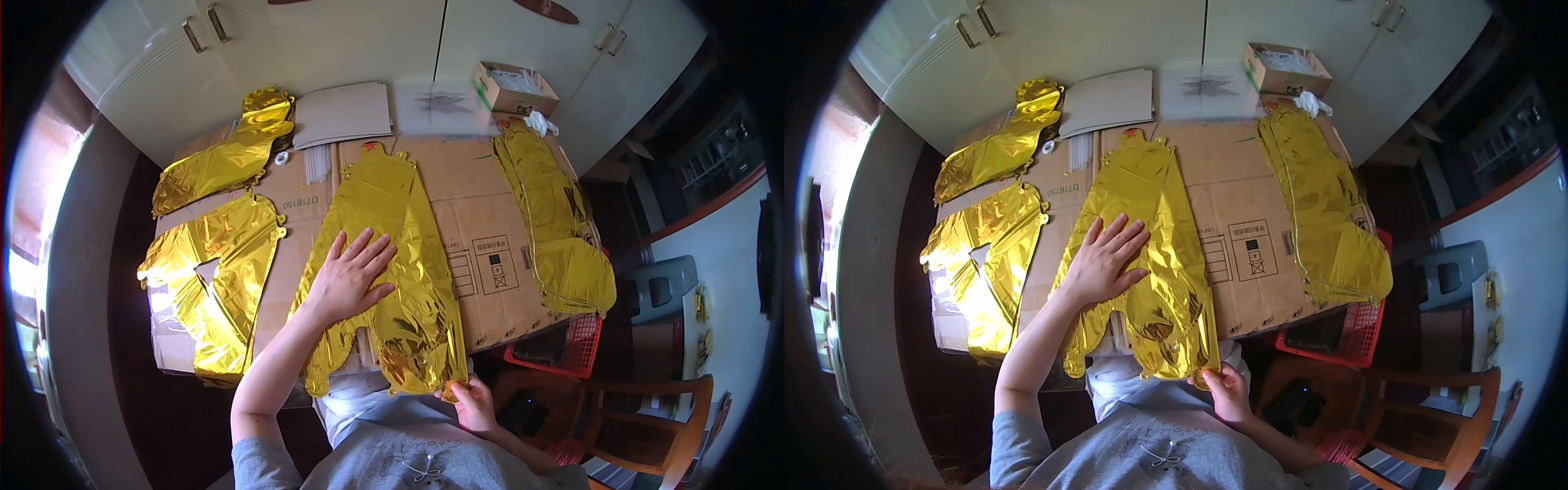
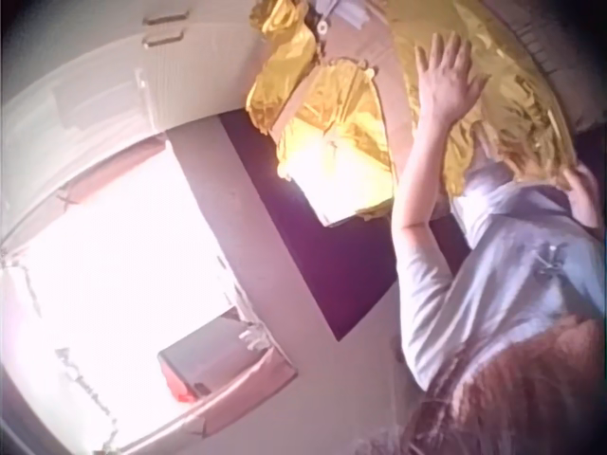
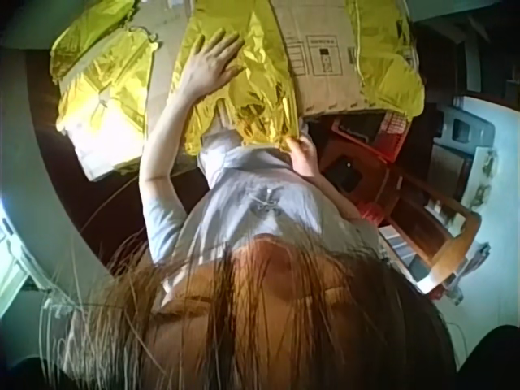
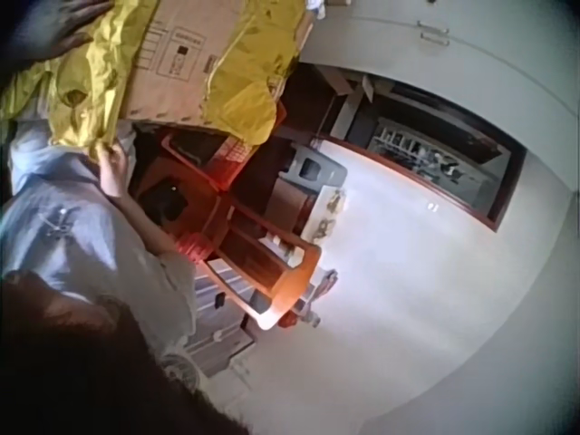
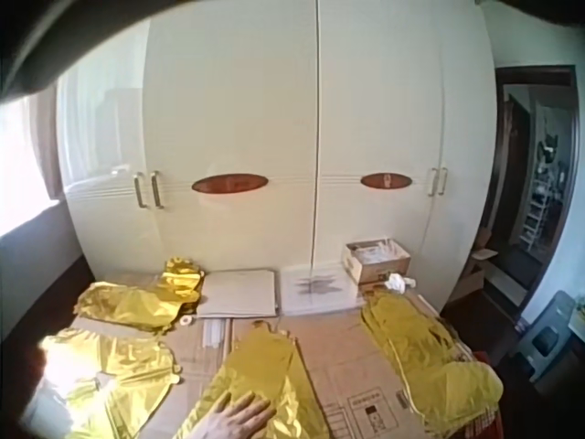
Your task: Flattening and folding gold-colored foil balloons on a cardboard workspace.
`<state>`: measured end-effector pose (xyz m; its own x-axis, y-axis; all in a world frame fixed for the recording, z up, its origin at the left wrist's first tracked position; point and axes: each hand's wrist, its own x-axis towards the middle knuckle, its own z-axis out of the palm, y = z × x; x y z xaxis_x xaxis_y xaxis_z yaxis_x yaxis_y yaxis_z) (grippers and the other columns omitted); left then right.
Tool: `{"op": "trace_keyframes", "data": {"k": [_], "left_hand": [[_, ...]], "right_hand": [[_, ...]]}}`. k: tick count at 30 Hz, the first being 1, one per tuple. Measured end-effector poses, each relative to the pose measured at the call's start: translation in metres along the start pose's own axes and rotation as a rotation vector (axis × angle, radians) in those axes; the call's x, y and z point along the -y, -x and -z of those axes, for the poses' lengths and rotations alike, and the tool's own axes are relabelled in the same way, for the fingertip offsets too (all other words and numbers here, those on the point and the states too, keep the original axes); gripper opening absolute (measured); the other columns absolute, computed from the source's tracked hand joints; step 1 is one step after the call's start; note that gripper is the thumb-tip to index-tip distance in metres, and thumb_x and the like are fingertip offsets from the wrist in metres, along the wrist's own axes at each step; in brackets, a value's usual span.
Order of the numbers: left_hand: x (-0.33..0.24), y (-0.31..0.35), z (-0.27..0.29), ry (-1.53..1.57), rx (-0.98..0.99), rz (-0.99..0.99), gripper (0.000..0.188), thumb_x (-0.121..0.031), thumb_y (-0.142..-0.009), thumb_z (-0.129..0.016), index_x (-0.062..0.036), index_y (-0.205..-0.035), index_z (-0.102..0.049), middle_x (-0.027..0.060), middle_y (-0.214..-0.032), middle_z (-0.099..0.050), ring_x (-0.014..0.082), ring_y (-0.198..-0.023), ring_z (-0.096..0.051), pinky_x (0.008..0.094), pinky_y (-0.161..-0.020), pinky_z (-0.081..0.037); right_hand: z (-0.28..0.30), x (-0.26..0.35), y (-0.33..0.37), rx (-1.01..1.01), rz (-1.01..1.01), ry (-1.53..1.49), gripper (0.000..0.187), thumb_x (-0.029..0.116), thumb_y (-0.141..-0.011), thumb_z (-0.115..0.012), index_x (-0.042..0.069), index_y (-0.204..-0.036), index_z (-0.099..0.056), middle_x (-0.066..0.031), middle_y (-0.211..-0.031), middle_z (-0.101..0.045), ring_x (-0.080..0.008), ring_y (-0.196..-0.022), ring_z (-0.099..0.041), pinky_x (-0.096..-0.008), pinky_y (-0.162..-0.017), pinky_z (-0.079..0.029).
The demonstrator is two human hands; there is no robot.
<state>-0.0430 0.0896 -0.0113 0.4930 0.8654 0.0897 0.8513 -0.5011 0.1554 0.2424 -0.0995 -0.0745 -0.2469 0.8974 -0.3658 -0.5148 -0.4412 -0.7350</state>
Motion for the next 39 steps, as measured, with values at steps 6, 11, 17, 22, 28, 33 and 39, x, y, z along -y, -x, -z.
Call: {"op": "trace_keyframes", "data": {"k": [6,11,17,22,28,33,39], "left_hand": [[0.001,0.000,0.000,0.057,-0.014,-0.004,0.068,-0.052,-0.092,-0.051,-0.0100,-0.145,-0.041,0.0075,-0.151,-0.040,0.0289,-0.144,-0.028,0.0530,-0.117,-0.016],[-0.001,0.001,-0.003,-0.010,-0.071,0.073,0.070,-0.054,-0.093,-0.049,-0.0056,-0.143,-0.040,0.0205,-0.150,-0.035,0.0346,-0.144,-0.025,0.0542,-0.117,-0.016],[0.001,0.000,-0.006,-0.005,-0.065,0.100,0.074,-0.057,-0.093,-0.047,-0.0024,-0.142,-0.041,0.0269,-0.149,-0.033,0.0383,-0.143,-0.024,0.0563,-0.116,-0.015],[0.000,0.000,-0.004,0.006,-0.056,0.094,0.073,-0.057,-0.094,-0.046,-0.0029,-0.142,-0.041,0.0246,-0.150,-0.033,0.0362,-0.144,-0.024,0.0565,-0.116,-0.015],[0.000,0.009,0.014,0.053,-0.185,0.084,0.070,-0.050,-0.092,-0.054,-0.0021,-0.141,-0.042,0.0249,-0.149,-0.034,0.0375,-0.143,-0.026,0.0531,-0.117,-0.017],[-0.006,0.062,0.053,-0.010,-0.185,0.422,0.064,-0.042,-0.085,-0.066,-0.0001,-0.130,-0.049,0.0211,-0.130,-0.050,0.0362,-0.122,-0.046,0.0491,-0.103,-0.036],[-0.019,0.133,0.037,-0.113,-0.204,0.733,0.054,-0.042,-0.075,-0.076,-0.0020,-0.107,-0.058,0.0158,-0.106,-0.055,0.0337,-0.100,-0.054,0.0459,-0.084,-0.045]], "right_hand": [[0.006,-0.008,-0.002,0.044,0.051,0.055,0.019,0.008,-0.097,-0.055,-0.004,-0.112,-0.057,-0.0143,-0.107,-0.067,-0.0221,-0.095,-0.067,-0.0351,-0.090,-0.051],[0.001,-0.002,-0.004,0.037,-0.004,-0.055,0.024,0.010,-0.098,-0.055,-0.004,-0.117,-0.055,-0.0146,-0.110,-0.066,-0.0226,-0.099,-0.066,-0.0357,-0.091,-0.050],[0.005,-0.003,-0.005,0.003,-0.030,-0.007,0.029,0.012,-0.096,-0.053,-0.004,-0.120,-0.051,-0.0149,-0.111,-0.065,-0.0229,-0.099,-0.065,-0.0361,-0.091,-0.050],[0.007,0.004,-0.010,-0.093,-0.030,0.160,0.025,0.013,-0.097,-0.053,-0.003,-0.116,-0.055,-0.0065,-0.097,-0.063,-0.0144,-0.085,-0.060,-0.0278,-0.081,-0.047],[0.010,0.017,-0.007,-0.214,0.216,0.391,0.039,0.010,-0.090,-0.055,0.000,-0.126,-0.042,-0.0082,-0.111,-0.052,-0.0106,-0.091,-0.049,-0.0248,-0.080,-0.041],[-0.015,0.084,-0.029,0.113,0.827,1.005,0.030,0.002,-0.082,-0.062,0.005,-0.112,-0.058,-0.0091,-0.106,-0.060,-0.0204,-0.093,-0.058,-0.0328,-0.084,-0.046],[-0.093,0.130,-0.154,0.779,1.140,1.417,0.031,0.015,-0.087,-0.064,0.012,-0.118,-0.065,-0.0043,-0.122,-0.063,-0.0229,-0.118,-0.056,-0.0417,-0.106,-0.039]]}}
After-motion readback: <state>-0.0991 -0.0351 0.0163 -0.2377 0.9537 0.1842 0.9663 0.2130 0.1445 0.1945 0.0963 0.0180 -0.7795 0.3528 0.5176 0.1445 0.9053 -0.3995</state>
